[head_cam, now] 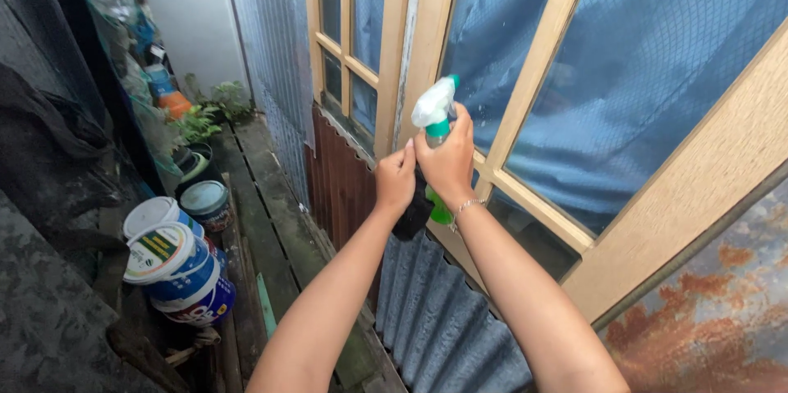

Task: Cleaning the glass panes of a window using a spray cleaner and a cloth.

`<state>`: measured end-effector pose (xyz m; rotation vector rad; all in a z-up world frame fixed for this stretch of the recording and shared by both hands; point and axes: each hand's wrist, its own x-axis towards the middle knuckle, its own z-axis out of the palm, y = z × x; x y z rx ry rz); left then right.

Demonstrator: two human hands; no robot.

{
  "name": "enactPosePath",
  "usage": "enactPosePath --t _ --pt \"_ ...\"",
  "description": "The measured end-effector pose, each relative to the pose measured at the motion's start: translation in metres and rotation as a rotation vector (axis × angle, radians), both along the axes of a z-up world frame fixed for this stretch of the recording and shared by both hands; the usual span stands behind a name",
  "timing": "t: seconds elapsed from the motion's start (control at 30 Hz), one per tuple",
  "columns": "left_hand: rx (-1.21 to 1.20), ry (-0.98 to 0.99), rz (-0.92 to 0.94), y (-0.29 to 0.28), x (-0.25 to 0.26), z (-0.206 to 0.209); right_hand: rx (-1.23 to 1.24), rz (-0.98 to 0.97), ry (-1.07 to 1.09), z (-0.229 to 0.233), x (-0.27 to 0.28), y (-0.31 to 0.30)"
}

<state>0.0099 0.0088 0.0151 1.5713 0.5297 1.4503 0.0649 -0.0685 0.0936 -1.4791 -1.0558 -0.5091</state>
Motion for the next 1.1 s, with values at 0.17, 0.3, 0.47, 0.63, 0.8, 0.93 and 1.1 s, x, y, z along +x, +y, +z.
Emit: enactPosePath --t 0.17,0.3,0.47,0.63,0.8,0.93,1.1 --pt "0.019 -0.012 -0.028 0.007 -0.002 0.01 0.018 -0.025 -0.061 0.003 0.006 0.01" --pt "0.028 0.012 -0.012 0.027 0.014 0.014 -0.012 -0.034 -0.051 0.02 0.004 0.014" --pt "0.009 -0.023 -0.083 0.049 0.034 0.014 0.049 -0.097 -0.095 0.015 0.023 0.034" --pt "0.0 -0.053 -0.141 0.063 0.047 0.022 0.087 -0.143 -0.086 0.016 0.032 0.048" --pt "-0.027 -0.081 -0.201 0.088 0.061 0.007 0.057 -0.17 -0.042 0.016 0.024 0.054" --pt "-0.028 -0.063 -0.219 0.085 0.052 0.018 0.08 -0.2 -0.062 0.016 0.019 0.057" --pt "0.007 -0.126 -0.296 0.074 0.049 0.04 0.116 -0.27 -0.048 0.028 0.018 0.05"
